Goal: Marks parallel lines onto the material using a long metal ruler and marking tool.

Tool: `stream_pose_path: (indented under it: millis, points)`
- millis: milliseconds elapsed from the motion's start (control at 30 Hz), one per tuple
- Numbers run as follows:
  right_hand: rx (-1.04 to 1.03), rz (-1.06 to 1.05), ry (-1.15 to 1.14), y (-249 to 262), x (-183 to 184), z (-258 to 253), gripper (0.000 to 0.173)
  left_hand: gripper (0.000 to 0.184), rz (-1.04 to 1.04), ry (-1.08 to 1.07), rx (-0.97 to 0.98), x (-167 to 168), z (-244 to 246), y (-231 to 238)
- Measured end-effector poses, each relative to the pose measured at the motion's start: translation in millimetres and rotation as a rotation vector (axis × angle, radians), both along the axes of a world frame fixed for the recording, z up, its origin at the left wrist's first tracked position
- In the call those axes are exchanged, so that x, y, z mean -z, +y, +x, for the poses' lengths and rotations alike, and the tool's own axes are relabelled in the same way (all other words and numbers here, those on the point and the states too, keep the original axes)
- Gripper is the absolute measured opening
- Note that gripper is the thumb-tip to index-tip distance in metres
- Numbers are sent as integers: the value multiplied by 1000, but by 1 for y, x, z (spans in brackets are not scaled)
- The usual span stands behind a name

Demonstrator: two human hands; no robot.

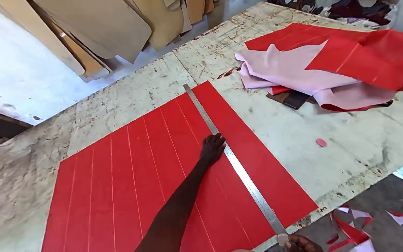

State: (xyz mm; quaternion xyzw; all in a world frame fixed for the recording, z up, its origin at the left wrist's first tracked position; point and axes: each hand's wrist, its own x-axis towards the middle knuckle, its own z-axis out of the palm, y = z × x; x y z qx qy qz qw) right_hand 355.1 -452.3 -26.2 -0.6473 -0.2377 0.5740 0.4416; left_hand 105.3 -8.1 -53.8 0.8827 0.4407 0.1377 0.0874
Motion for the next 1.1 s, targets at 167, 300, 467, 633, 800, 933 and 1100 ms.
stream_pose_path:
  millis: [167,300,467,633,800,933,1100]
  points:
    - [-49,-52,-80,1,1,2,17,47,8,52,35,0,-2,-3]
    - [-14,-75,-11,4,0,2,13,49,-28,-3,35,-8,2,-2]
    - [7,-72,5,4,0,1,11,51,-9,2,22,-7,0,-4]
    - [19,-82,-31,-4,2,5,14,54,0,9,0,-2,1,-2]
    - [-30,2,-361,-2,-9,26,19,57,-20,110,-64,-10,6,-5]
    - [-213,135,-437,54,-23,17,15,76,-150,234,-103,-34,20,-15]
    - [-322,289,-659,166,-17,-13,25,115,-341,443,-148,-55,36,-17]
